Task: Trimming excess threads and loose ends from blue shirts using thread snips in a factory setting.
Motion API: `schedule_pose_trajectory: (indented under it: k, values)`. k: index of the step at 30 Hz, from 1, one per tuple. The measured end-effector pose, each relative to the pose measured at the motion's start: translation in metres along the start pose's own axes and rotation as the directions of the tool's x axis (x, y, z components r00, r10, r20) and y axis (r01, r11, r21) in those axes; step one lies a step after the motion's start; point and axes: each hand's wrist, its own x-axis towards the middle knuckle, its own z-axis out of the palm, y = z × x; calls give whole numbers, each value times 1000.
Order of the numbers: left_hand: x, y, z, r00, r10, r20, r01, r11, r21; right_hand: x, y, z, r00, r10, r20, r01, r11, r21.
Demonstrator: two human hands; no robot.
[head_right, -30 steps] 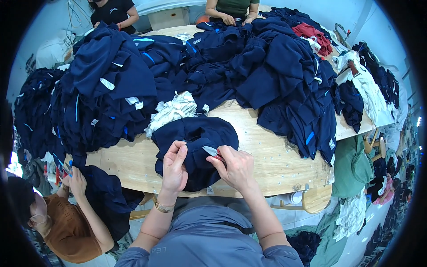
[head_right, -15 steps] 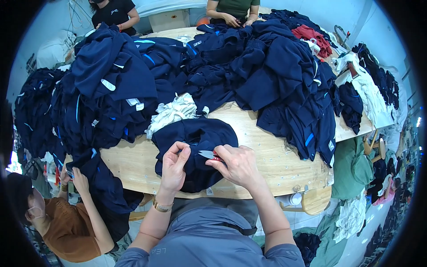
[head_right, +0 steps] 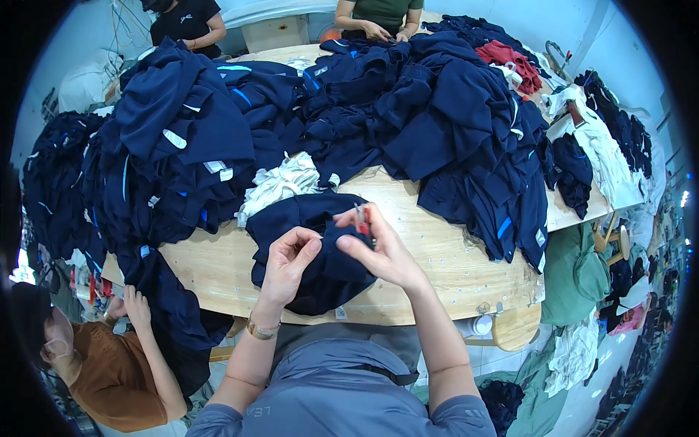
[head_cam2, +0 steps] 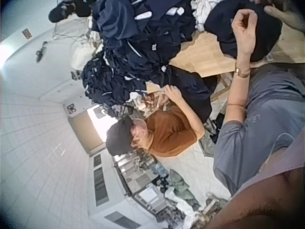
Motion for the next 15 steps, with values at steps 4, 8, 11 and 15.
schedule_pose_trajectory:
  k: [4, 8, 11, 15]
  values:
    - [5, 2, -8, 987, 157, -30, -136, 924, 358, 9, 8, -3, 978, 20, 207, -44, 992, 116]
    - [4, 5, -10, 911, 413, 14, -296, 628, 720, 12, 8, -2, 969, 139, 203, -179, 965, 190]
    - [2, -9, -13, 974, 185, -130, -163, 973, 163, 12, 9, 2, 959, 207, 195, -253, 935, 247]
    - [4, -9, -14, 985, 74, -158, -99, 983, -157, 9, 14, 6, 980, 158, 117, -173, 977, 128]
